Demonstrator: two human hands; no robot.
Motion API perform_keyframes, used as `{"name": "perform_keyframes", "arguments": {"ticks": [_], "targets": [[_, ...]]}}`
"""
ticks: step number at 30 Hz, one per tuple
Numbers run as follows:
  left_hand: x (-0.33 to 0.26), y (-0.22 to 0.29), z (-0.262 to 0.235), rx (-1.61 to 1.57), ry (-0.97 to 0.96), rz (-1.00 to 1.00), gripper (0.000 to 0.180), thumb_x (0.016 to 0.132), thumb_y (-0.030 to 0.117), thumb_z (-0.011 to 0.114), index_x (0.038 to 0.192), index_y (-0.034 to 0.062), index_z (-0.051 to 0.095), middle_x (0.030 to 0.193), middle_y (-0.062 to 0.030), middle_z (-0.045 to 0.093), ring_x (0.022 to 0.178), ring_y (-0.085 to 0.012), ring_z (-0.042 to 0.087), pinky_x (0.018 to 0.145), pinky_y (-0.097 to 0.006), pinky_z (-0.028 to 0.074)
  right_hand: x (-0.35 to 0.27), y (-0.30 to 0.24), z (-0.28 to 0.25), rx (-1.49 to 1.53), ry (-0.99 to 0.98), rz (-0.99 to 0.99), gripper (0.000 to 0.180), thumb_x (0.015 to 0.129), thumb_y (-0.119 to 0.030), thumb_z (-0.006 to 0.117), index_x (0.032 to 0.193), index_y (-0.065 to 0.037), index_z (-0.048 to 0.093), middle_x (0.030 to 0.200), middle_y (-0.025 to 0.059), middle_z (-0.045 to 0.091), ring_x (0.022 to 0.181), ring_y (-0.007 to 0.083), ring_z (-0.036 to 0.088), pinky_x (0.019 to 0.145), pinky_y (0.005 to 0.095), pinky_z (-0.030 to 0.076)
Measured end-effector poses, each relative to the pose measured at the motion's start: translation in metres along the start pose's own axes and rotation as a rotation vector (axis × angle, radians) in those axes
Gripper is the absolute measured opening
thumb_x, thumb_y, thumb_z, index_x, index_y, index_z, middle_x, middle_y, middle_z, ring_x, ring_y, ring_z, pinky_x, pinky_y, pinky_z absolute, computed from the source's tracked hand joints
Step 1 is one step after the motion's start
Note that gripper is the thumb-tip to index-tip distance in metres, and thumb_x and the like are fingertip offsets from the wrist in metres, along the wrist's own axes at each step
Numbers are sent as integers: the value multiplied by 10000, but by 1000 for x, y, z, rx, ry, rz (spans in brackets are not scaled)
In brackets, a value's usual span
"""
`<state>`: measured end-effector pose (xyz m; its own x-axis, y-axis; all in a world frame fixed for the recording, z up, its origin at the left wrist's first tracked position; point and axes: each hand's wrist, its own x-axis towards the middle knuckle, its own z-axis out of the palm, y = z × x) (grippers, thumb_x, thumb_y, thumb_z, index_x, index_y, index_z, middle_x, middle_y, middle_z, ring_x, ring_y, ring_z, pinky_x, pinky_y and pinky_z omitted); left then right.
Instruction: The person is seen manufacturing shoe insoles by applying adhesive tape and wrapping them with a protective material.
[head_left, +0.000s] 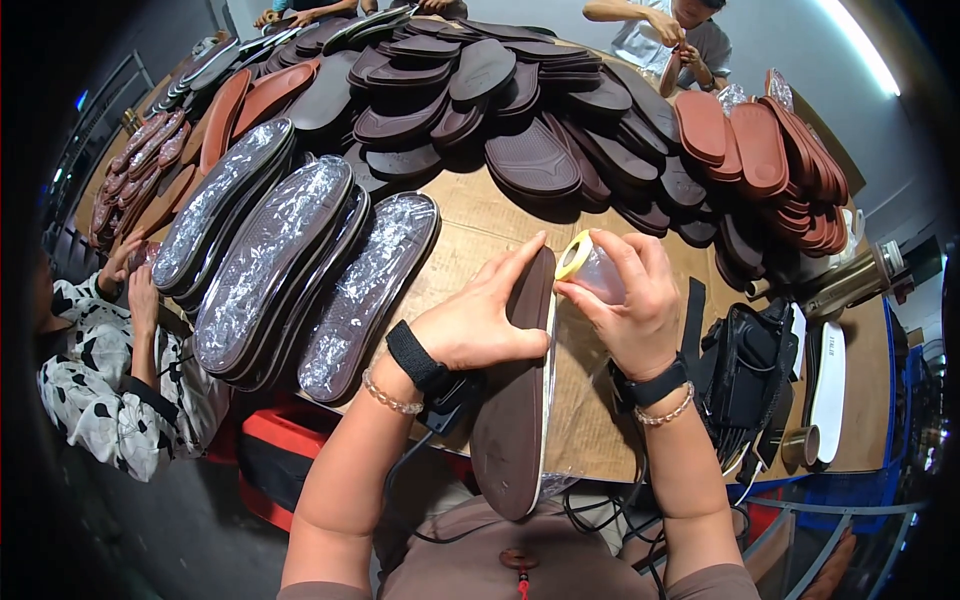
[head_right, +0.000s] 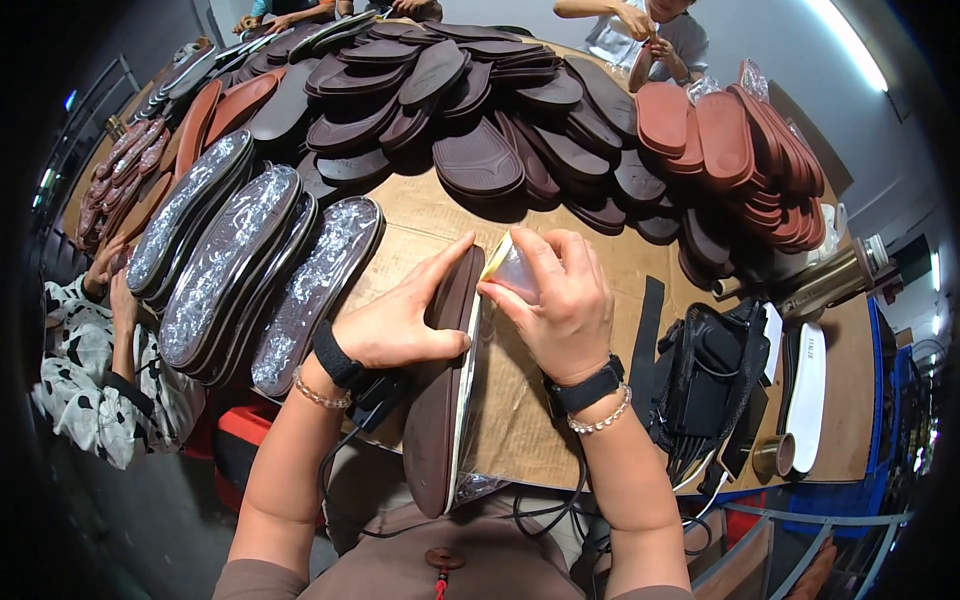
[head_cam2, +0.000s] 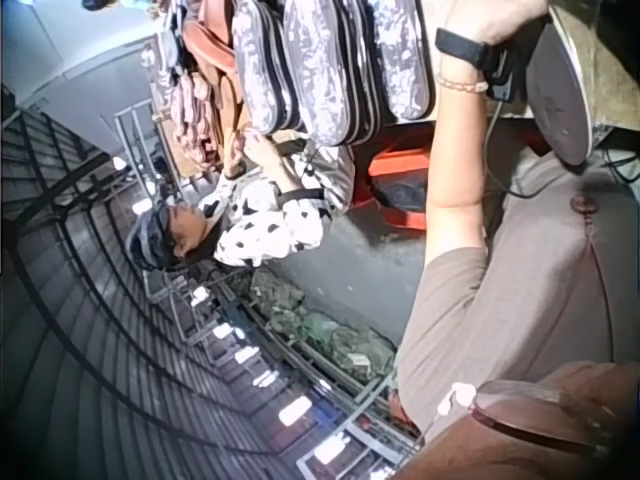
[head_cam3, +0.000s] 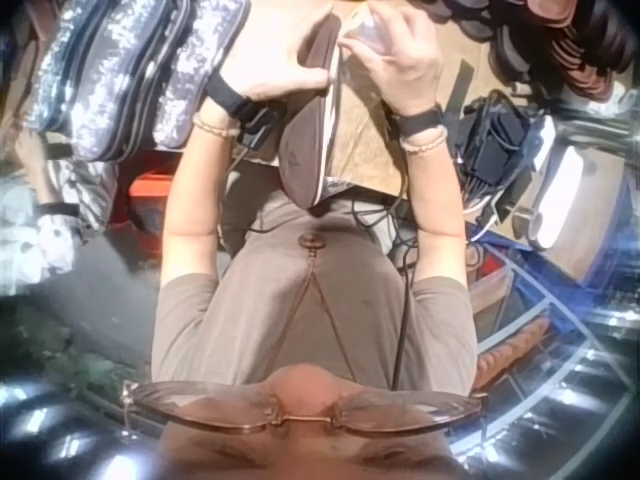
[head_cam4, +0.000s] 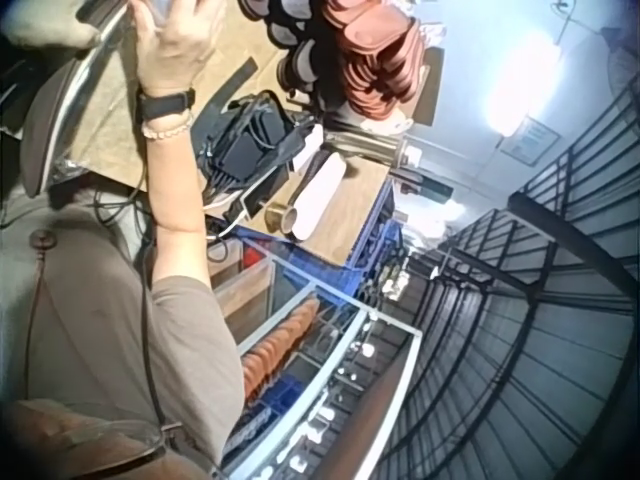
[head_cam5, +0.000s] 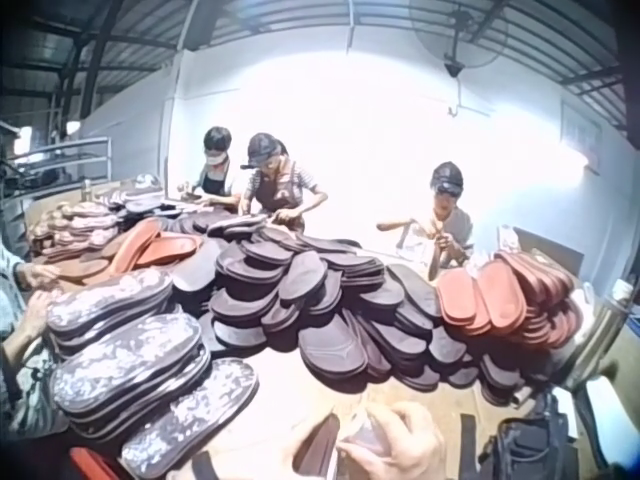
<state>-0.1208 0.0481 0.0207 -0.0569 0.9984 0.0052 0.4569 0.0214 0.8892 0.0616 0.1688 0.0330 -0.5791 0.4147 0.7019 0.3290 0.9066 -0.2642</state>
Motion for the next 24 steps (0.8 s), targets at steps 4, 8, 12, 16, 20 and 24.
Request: {"name": "perform_keyframes", "arguments": {"ticks": [4, 8, 12, 16, 20, 24], "targets": [[0, -1, 1, 5, 8, 11, 1085, 747, 263, 753, 1639, 39, 178, 1562, -315, 365, 1473, -425, 367, 1226, -431, 300, 0, -1, 0, -5, 0, -3, 621, 682, -288, 903, 1224, -84, 680, 1019, 113, 602, 919, 305, 626, 783, 409, 528], [0, 0, 1, 23, 8, 16, 1094, 748, 271, 752, 1641, 39, 164, 1562, -318, 364, 1473, -429, 363, 1227, -434, 299, -1, -5, -1, -45, -12, -8, 618, 686, -284, 895, 1227, -80, 678, 1030, 110, 601, 931, 302, 618, 803, 411, 520], [5, 6, -3, 44, -14, -20, 1069, 741, 286, 751, 1627, 61, 198, 1537, -328, 382, 1451, -443, 383, 1208, -440, 328, -2, -8, 0, -89, -10, -18, 619, 686, -276, 890, 1231, -78, 674, 1040, 108, 601, 943, 304, 612, 816, 414, 512], [16, 13, -5, 110, -24, -180, 953, 736, 303, 750, 1558, 97, 315, 1480, -325, 426, 1348, -447, 479, 1142, -450, 408, -4, -7, 1, -90, -16, 3, 620, 687, -267, 890, 1235, -78, 672, 1047, 111, 602, 950, 307, 611, 826, 415, 509], [28, 12, -1, 107, 90, -176, 784, 762, 354, 744, 1430, 88, 433, 1321, -293, 552, 1217, -420, 572, 1048, -432, 465, -6, -3, 4, -69, -9, 25, 622, 689, -260, 891, 1240, -78, 669, 1061, 112, 604, 970, 309, 610, 842, 419, 508], [31, -1, 4, 70, 106, -75, 784, 799, 421, 727, 1440, 73, 442, 1351, -344, 534, 1269, -478, 549, 1079, -458, 460, -9, 2, 7, -46, 23, 48, 655, 691, -265, 895, 1273, -84, 653, 1112, 119, 616, 991, 315, 614, 855, 431, 508]]}}
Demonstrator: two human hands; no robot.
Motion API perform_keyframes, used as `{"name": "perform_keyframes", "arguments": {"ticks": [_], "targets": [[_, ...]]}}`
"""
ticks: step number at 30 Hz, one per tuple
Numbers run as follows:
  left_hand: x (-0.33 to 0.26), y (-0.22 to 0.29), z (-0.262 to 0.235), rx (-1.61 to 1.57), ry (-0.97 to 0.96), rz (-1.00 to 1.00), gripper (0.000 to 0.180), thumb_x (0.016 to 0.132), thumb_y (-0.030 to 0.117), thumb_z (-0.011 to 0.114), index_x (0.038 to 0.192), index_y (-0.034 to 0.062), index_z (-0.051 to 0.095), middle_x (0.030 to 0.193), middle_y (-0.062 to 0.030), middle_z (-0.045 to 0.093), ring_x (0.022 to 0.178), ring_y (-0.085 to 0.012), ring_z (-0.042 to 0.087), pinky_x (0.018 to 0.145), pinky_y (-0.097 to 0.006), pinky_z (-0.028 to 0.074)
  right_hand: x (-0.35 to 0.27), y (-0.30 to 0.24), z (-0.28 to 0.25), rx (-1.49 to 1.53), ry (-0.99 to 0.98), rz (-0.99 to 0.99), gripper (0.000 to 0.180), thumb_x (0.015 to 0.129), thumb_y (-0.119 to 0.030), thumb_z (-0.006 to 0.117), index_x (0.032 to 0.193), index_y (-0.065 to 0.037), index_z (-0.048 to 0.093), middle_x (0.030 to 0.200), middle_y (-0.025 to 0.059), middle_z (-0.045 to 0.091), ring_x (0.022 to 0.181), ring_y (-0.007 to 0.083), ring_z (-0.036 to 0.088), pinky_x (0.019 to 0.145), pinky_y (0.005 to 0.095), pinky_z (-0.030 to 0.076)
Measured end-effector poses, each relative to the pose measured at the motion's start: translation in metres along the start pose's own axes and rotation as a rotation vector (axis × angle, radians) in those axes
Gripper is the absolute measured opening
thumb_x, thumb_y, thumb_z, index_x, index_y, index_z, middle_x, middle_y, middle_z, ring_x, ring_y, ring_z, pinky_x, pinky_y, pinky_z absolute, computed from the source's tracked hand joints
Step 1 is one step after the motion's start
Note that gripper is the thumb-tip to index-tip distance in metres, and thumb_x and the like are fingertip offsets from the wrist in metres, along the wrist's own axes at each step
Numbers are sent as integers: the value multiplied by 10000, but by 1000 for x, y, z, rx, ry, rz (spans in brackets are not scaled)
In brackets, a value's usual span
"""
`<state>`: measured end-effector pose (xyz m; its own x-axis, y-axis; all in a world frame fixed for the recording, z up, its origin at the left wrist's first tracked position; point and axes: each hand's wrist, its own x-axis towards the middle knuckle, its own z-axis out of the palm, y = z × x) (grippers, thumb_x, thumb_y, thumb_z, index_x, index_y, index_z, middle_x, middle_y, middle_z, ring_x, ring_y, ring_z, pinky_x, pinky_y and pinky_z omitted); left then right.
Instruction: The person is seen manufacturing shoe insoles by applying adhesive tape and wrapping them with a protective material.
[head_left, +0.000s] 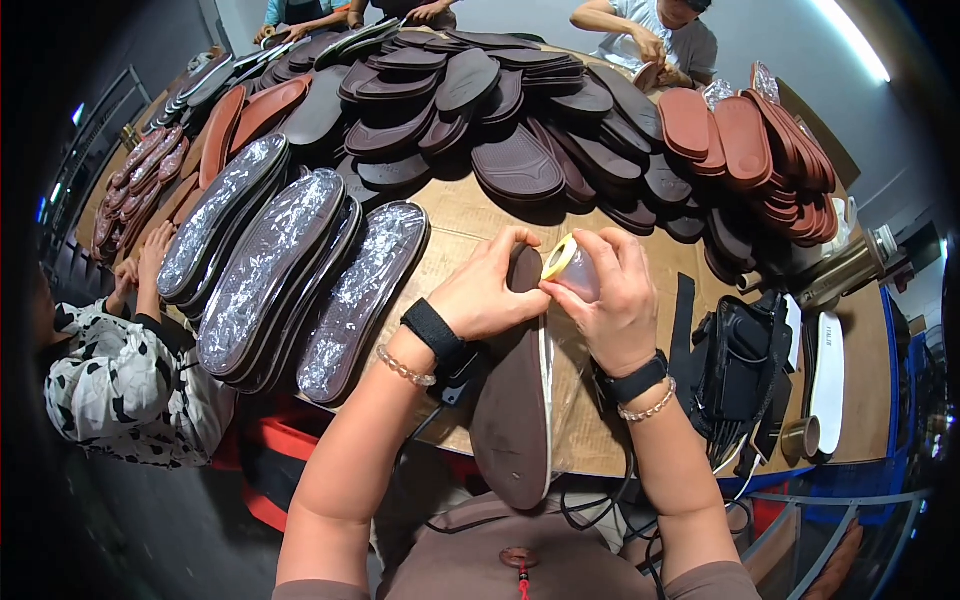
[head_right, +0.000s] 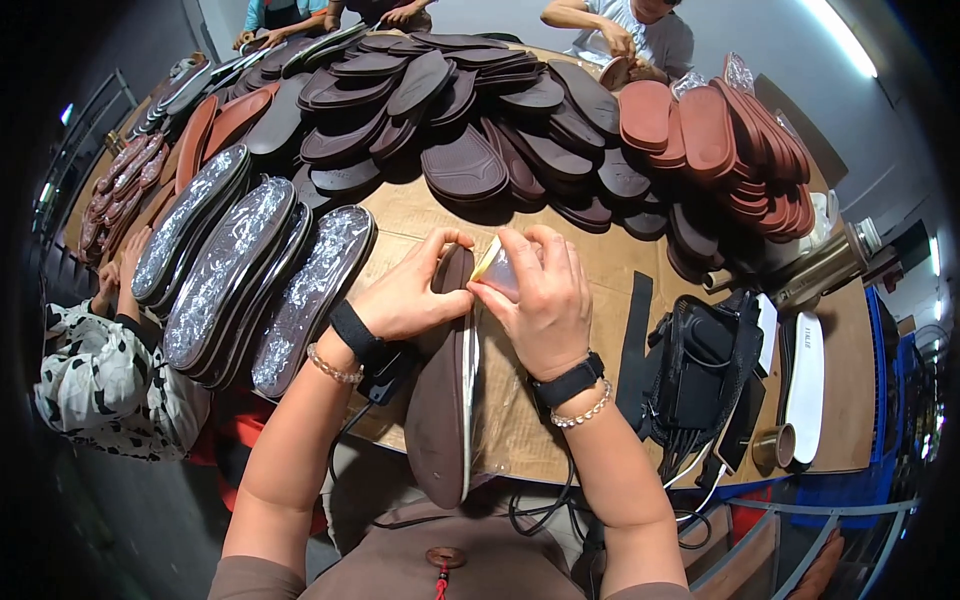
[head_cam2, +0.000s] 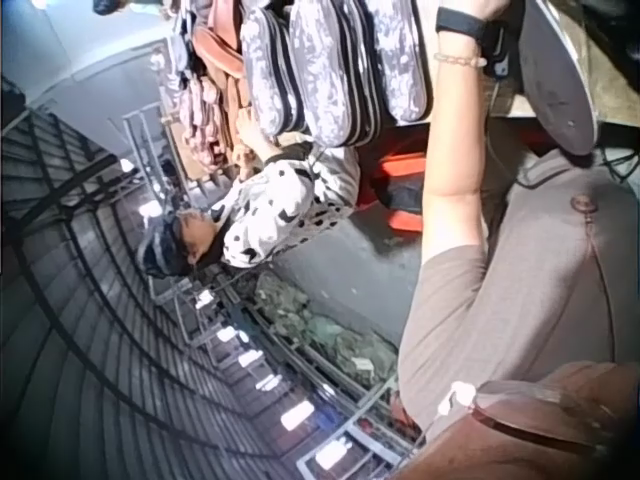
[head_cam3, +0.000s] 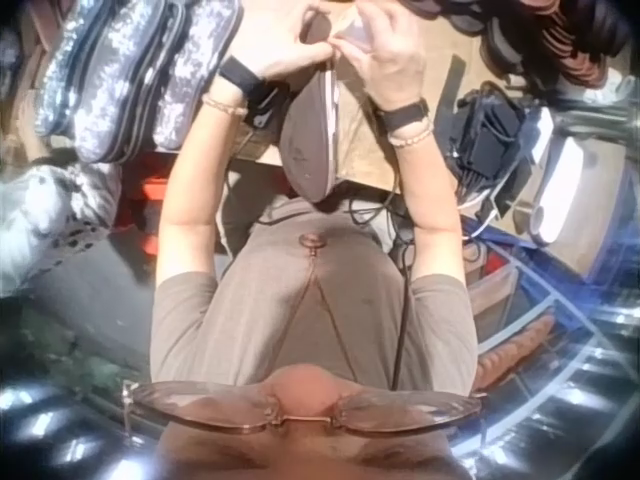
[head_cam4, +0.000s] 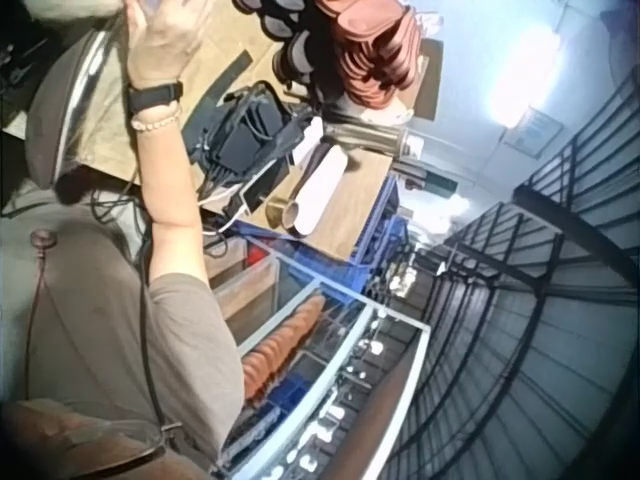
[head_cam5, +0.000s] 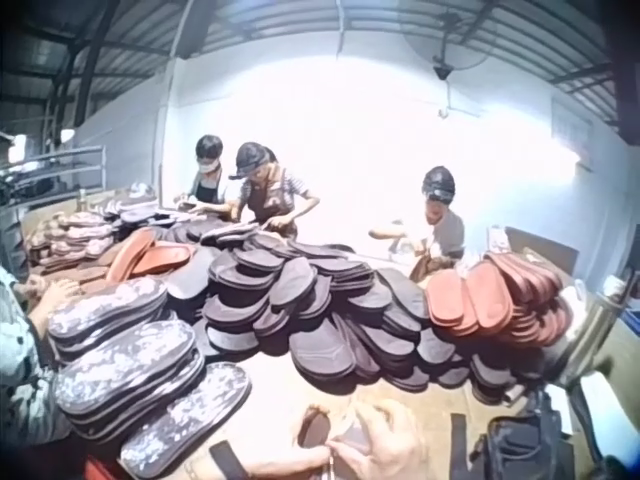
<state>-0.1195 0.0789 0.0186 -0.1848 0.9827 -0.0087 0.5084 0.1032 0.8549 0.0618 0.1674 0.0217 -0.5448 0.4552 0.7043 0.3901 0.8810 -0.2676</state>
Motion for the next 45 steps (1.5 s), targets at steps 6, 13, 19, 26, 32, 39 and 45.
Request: {"name": "perform_keyframes", "arguments": {"ticks": [6, 13, 19, 26, 32, 39, 45], "targets": [[-10, -13, 4, -78, 23, 116, 778, 837, 192, 731, 1522, 85, 377, 1346, -190, 527, 1203, -293, 572, 1029, -403, 485, 1, 1, -10, 14, -122, -24, 681, 750, -318, 859, 1325, -48, 612, 1095, 160, 651, 999, 344, 624, 892, 440, 500], [-57, 10, -4, -410, -119, 81, 887, 876, 66, 683, 1649, 121, 253, 1510, -140, 410, 1348, -252, 459, 1000, -363, 540, 1, -19, -45, 153, -246, -107, 733, 825, -337, 808, 1427, -36, 515, 1046, 166, 604, 926, 383, 635, 841, 461, 518], [-105, 30, -8, -367, -69, 121, 961, 816, 99, 738, 1647, 93, 257, 1520, -145, 444, 1395, -243, 458, 1063, -414, 511, -11, -46, -80, 343, -461, -35, 665, 907, -331, 732, 1430, -8, 478, 1081, 213, 556, 932, 414, 630, 798, 456, 531], [-133, 31, 1, -196, -64, 240, 947, 813, 131, 734, 1640, 102, 275, 1578, -144, 363, 1446, -284, 403, 1106, -468, 466, -20, -53, -98, 493, -536, -77, 599, 854, -293, 819, 1278, 12, 528, 1149, 227, 610, 1025, 415, 650, 846, 451, 536], [-139, 26, 6, -194, -73, 255, 969, 812, 183, 772, 1640, 112, 274, 1590, -153, 342, 1447, -297, 401, 1094, -476, 469, -27, -58, -109, 553, -573, -19, 742, 731, -363, 922, 1284, -31, 554, 1109, 194, 673, 984, 393, 690, 836, 421, 551], [-141, 26, 10, -244, -87, 222, 962, 816, 185, 773, 1639, 119, 280, 1597, -150, 324, 1450, -294, 394, 1075, -451, 481, -27, -63, -99, 432, -168, -54, 644, 606, -240, 977, 1140, -39, 678, 984, 130, 701, 883, 321, 703, 756, 387, 562], [-140, 27, 12, -259, -92, 228, 962, 807, 167, 761, 1639, 124, 281, 1591, -142, 327, 1435, -288, 403, 1068, -447, 482, -28, -60, -82, 289, -49, -69, 677, 587, -251, 981, 1160, -53, 681, 1005, 121, 697, 880, 322, 695, 761, 400, 554]]}}
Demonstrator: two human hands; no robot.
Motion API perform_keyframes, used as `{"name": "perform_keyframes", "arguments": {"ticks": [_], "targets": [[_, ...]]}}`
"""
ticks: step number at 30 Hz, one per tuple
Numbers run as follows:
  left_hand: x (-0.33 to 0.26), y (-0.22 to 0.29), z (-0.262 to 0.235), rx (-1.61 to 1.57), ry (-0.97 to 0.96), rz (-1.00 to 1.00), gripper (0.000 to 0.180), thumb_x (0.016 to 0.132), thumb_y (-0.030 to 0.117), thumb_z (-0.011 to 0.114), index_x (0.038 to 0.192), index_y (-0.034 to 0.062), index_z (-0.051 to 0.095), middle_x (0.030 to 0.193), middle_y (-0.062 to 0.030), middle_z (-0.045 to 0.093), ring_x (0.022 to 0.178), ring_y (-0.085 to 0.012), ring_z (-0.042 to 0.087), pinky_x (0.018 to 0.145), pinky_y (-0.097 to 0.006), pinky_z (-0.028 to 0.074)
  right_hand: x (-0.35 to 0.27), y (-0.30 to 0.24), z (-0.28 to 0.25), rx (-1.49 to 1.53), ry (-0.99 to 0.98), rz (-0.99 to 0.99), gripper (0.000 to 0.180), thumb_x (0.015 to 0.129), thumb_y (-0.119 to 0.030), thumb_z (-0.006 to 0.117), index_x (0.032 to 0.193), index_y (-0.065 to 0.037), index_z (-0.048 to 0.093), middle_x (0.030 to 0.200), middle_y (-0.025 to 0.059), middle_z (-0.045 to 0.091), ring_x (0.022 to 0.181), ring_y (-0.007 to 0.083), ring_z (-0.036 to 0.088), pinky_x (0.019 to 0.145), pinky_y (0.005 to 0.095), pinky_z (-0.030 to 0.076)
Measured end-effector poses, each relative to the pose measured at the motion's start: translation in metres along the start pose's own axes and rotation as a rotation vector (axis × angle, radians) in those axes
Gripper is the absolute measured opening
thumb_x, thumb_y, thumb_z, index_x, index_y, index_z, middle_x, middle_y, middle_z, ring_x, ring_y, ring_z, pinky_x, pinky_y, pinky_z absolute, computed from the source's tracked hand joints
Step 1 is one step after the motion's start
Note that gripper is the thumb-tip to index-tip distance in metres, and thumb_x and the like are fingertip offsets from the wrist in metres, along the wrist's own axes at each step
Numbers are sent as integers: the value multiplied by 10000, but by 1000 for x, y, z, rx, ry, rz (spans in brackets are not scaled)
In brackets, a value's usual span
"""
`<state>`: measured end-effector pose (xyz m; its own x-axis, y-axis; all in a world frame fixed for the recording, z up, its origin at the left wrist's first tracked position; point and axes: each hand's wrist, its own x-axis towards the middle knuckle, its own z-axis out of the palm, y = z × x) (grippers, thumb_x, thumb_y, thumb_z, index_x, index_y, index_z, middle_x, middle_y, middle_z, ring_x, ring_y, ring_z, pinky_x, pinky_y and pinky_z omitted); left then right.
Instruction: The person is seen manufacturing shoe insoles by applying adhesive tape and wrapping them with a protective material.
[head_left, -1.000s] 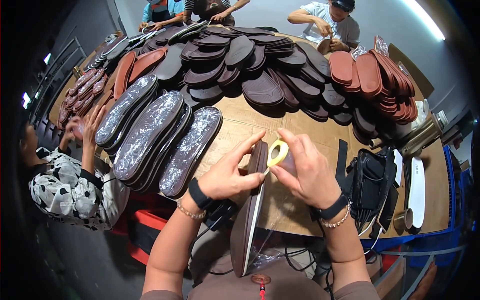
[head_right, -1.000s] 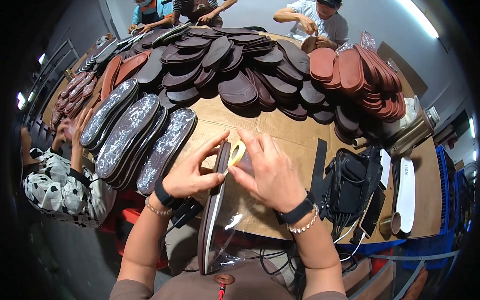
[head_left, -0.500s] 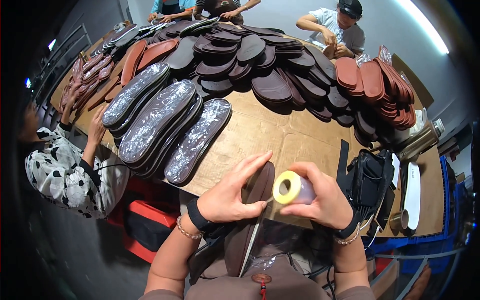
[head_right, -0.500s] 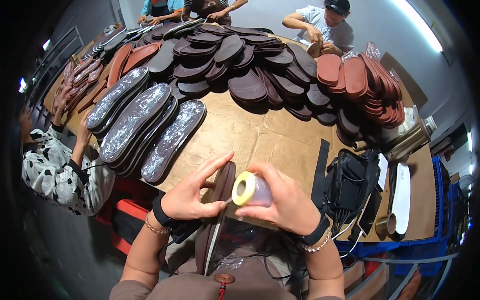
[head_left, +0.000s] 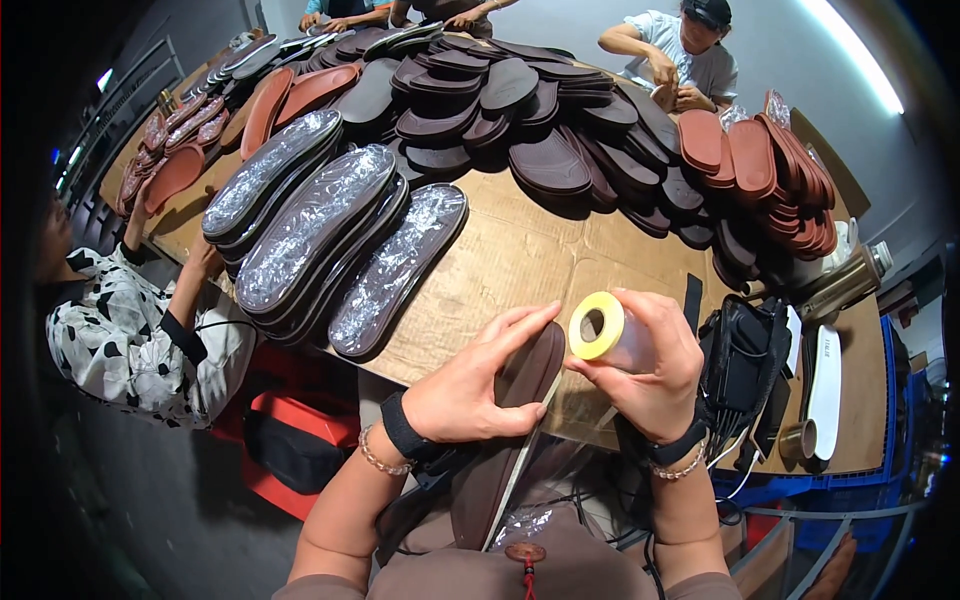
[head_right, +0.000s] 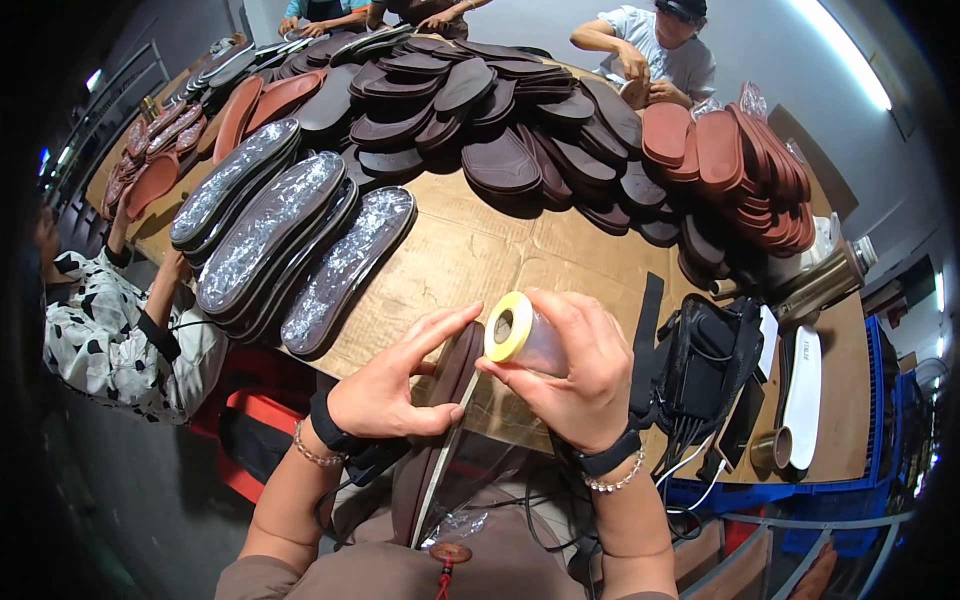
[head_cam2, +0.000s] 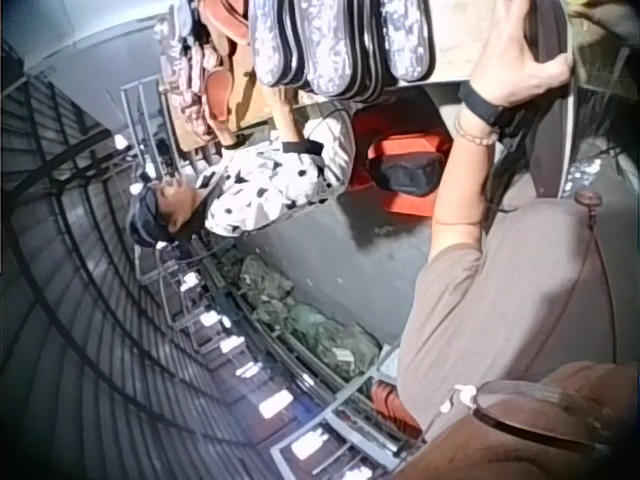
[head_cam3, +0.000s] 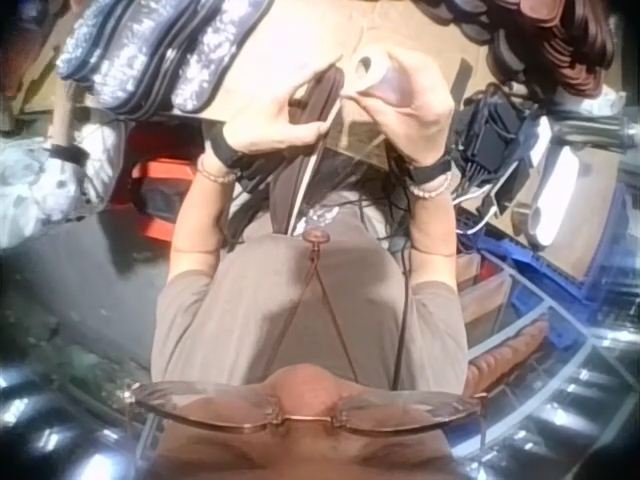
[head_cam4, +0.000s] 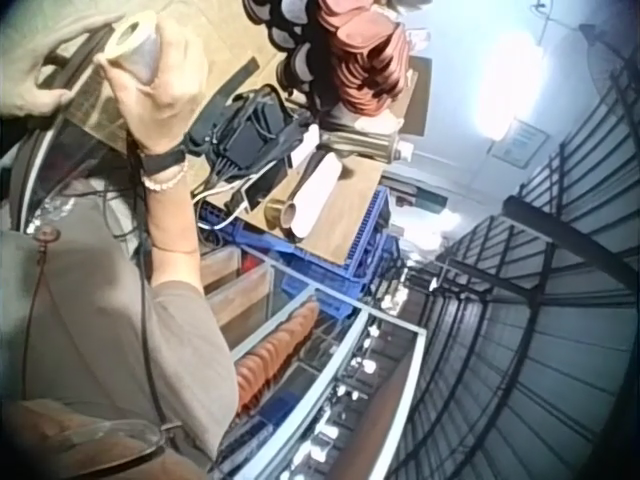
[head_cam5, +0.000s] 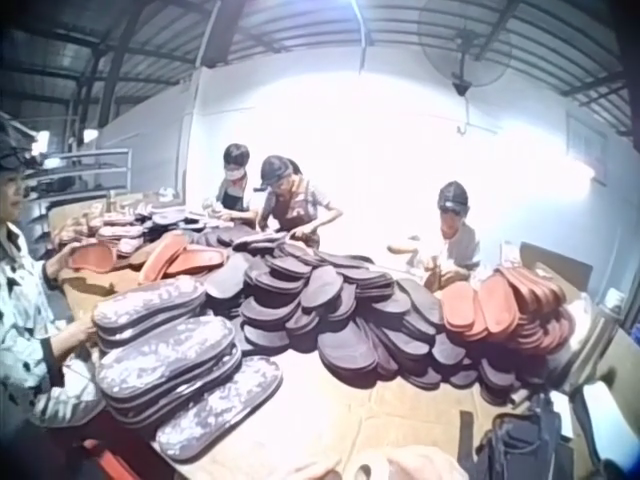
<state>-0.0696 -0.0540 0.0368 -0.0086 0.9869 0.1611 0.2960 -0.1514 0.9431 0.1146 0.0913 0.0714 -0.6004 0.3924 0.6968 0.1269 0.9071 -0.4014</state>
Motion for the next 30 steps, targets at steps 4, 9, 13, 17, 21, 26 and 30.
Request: {"name": "perform_keyframes", "arguments": {"ticks": [4, 9, 13, 17, 21, 26, 30], "targets": [[-1, 1, 0, -5, -1, -13, 965, 803, 161, 761, 1640, 130, 282, 1591, -141, 328, 1428, -287, 408, 1060, -444, 483, -1, 0, 5, -25, -2, 13, 673, 591, -256, 976, 1165, -62, 682, 1011, 118, 693, 888, 323, 690, 773, 404, 545], [-1, 2, 0, 21, 16, -7, 962, 803, 160, 759, 1640, 136, 285, 1578, -137, 343, 1411, -281, 419, 1040, -434, 487, -2, 0, 7, -48, -13, 24, 673, 597, -261, 973, 1171, -64, 680, 1031, 116, 691, 901, 320, 688, 783, 404, 542], [-2, 2, 0, -1, 11, -22, 962, 803, 159, 761, 1640, 138, 287, 1574, -130, 347, 1409, -276, 420, 1038, -432, 485, -4, 0, 9, -53, -11, 47, 675, 603, -263, 972, 1177, -63, 678, 1044, 115, 688, 909, 322, 688, 793, 409, 543], [-1, 3, 1, -14, 41, -1, 911, 803, 157, 766, 1607, 133, 337, 1558, -120, 371, 1398, -271, 440, 1037, -441, 495, -4, -2, 10, -46, -17, 63, 687, 612, -264, 969, 1196, -62, 669, 1043, 118, 688, 925, 326, 686, 800, 412, 543], [0, 8, 5, -24, 125, -70, 755, 801, 142, 771, 1487, 105, 457, 1473, -99, 477, 1338, -239, 513, 1026, -438, 515, -2, -2, 6, -12, -99, 59, 715, 645, -282, 952, 1242, -41, 641, 1055, 135, 681, 942, 339, 671, 826, 418, 535], [3, 13, 10, -42, 197, -127, 615, 807, 147, 771, 1364, 68, 524, 1321, -117, 556, 1266, -252, 554, 957, -397, 540, 2, 0, -3, 14, -255, 57, 715, 707, -340, 915, 1269, -10, 620, 1077, 165, 665, 962, 361, 642, 864, 431, 516], [2, 15, 7, -32, 204, -180, 631, 823, 125, 778, 1394, 68, 514, 1325, -104, 572, 1275, -213, 564, 995, -400, 543, 8, 6, -11, 130, -288, 32, 696, 719, -320, 906, 1268, -2, 622, 1080, 168, 664, 969, 362, 635, 870, 423, 511]]}}
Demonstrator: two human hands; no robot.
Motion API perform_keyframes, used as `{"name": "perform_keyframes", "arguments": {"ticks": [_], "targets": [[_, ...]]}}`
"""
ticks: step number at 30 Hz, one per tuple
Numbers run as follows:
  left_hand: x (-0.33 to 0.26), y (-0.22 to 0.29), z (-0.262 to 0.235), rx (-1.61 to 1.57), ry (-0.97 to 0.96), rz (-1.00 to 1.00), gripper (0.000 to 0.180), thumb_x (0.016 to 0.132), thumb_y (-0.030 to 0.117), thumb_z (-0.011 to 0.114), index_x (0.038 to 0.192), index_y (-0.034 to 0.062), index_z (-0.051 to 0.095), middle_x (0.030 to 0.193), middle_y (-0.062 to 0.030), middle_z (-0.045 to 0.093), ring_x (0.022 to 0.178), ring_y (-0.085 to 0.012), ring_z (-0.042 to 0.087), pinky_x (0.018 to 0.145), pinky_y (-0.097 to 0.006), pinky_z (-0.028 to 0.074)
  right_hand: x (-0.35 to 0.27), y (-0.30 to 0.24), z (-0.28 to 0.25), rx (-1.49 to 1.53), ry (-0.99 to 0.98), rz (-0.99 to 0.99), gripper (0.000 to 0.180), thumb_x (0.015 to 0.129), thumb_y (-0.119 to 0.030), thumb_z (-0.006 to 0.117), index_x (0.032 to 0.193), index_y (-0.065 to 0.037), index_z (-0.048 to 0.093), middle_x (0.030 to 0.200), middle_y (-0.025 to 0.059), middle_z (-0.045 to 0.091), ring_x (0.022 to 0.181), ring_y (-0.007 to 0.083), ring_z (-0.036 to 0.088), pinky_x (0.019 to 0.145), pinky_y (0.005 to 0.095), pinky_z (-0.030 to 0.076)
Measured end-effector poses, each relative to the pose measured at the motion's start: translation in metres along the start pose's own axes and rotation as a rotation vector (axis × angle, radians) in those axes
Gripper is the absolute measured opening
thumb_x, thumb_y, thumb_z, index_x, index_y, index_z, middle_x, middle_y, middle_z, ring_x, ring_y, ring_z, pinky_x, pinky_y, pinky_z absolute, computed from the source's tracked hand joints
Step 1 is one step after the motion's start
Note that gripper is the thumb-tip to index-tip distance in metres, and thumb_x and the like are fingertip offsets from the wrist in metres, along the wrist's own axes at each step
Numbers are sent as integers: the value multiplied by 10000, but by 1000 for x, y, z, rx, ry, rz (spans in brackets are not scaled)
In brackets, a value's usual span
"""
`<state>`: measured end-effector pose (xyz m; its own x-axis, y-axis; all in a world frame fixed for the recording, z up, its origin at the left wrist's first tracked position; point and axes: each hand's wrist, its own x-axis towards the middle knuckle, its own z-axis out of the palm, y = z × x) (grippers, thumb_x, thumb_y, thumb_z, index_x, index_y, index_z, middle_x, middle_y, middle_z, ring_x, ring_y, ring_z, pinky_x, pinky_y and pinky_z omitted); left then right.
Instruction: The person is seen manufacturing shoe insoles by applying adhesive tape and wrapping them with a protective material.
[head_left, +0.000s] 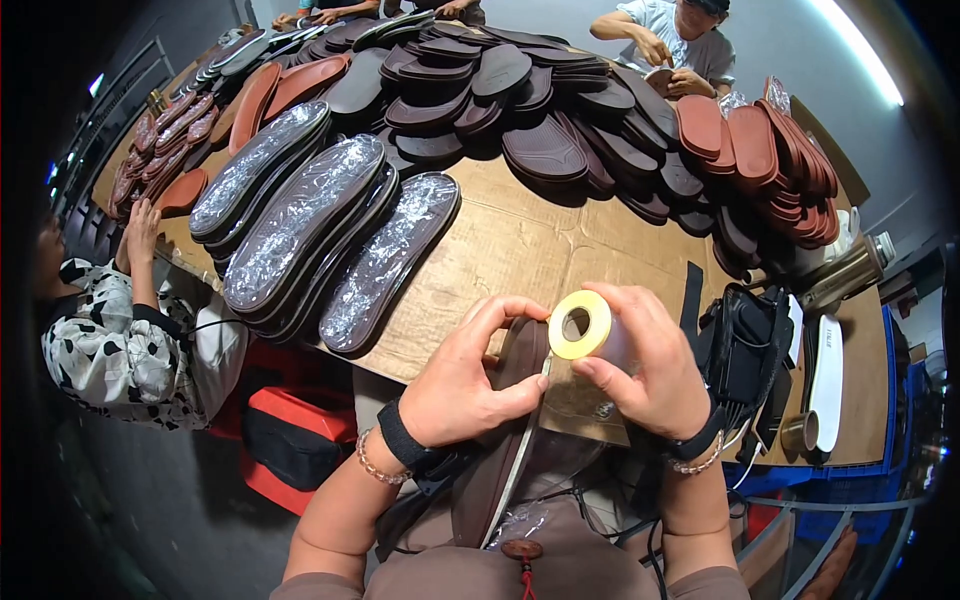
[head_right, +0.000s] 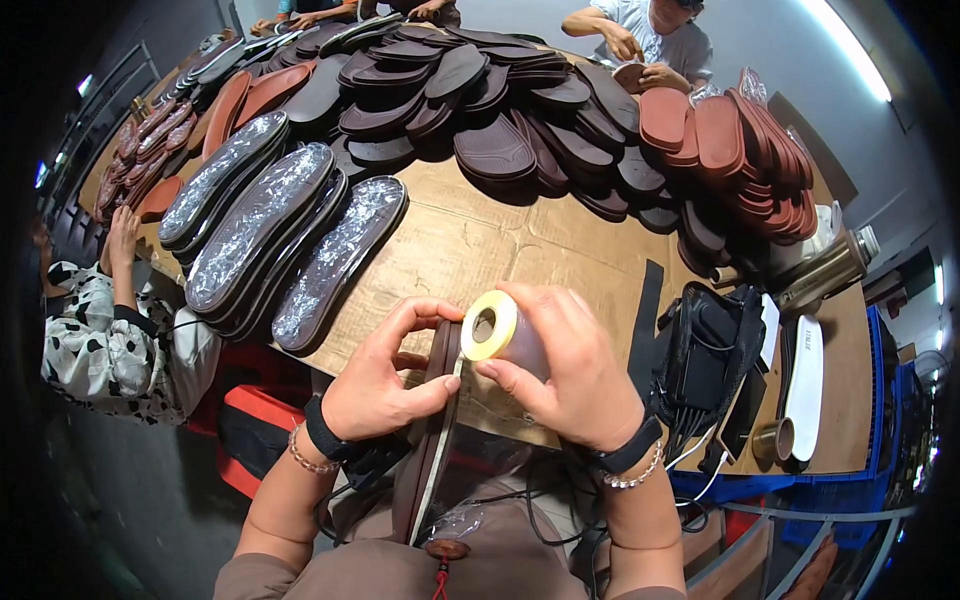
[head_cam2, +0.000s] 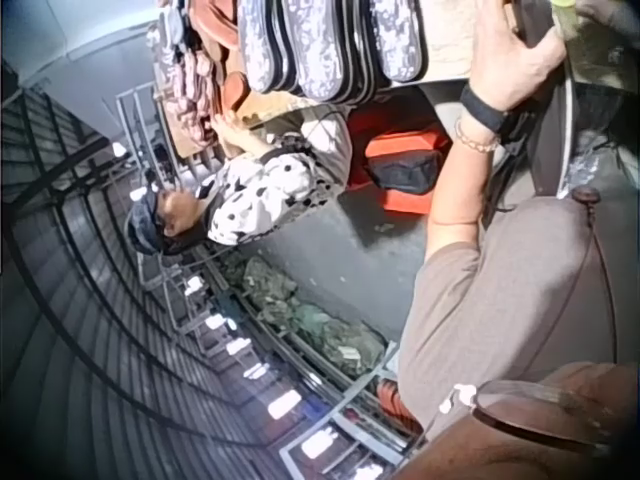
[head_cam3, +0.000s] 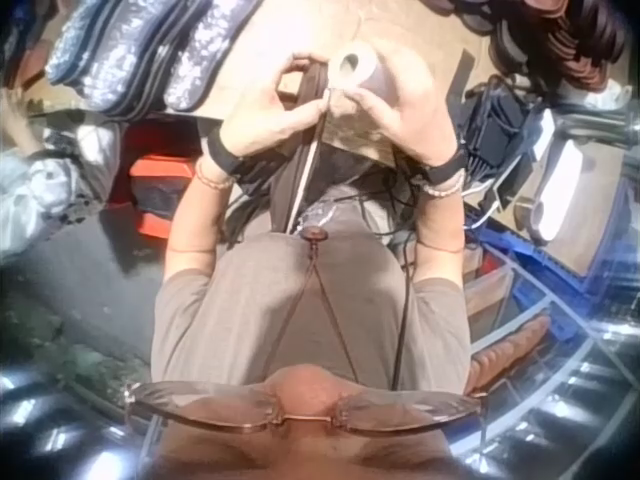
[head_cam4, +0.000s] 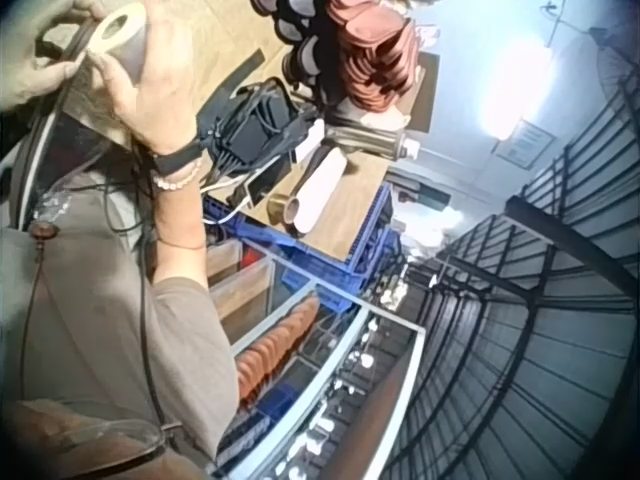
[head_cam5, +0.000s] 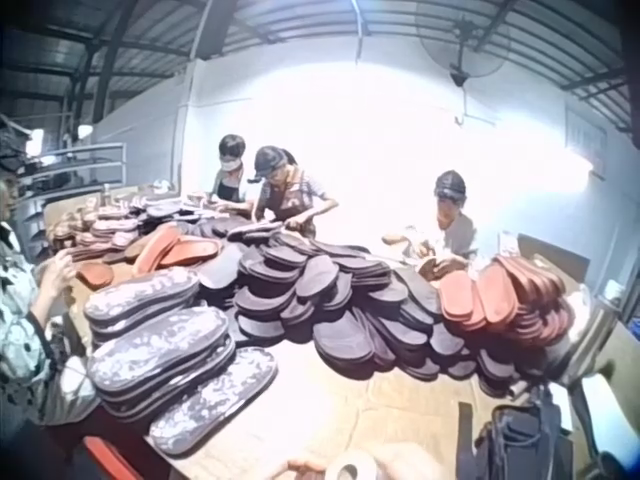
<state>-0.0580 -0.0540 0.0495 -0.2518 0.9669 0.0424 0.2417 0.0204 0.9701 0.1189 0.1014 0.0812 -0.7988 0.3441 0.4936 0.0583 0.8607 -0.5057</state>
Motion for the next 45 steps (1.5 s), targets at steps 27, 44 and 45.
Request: {"name": "perform_keyframes", "arguments": {"ticks": [27, 44, 45], "targets": [[0, 4, 3, -101, 7, 48, 699, 826, 150, 803, 1435, 35, 480, 1325, -136, 559, 1247, -244, 571, 959, -382, 565, 12, 5, 19, -47, 133, 225, 540, 721, -282, 906, 1131, -11, 682, 1036, 171, 662, 972, 371, 641, 848, 431, 523], [-11, -21, -47, 31, 418, -1, 923, 863, 342, 740, 1571, -73, 318, 1563, -217, 436, 1417, -303, 477, 1199, -414, 351, 127, 22, 68, 153, -221, 157, 275, 805, -259, 802, 1003, -69, 786, 1036, 128, 757, 1043, 297, 722, 853, 400, 587], [-15, -24, -57, 16, 430, 7, 901, 871, 336, 711, 1574, -67, 317, 1571, -220, 426, 1421, -306, 472, 1199, -418, 352, 139, 17, 73, 115, -239, 193, 260, 835, -242, 775, 1043, -86, 793, 1067, 104, 764, 1059, 280, 727, 843, 385, 590]]}}
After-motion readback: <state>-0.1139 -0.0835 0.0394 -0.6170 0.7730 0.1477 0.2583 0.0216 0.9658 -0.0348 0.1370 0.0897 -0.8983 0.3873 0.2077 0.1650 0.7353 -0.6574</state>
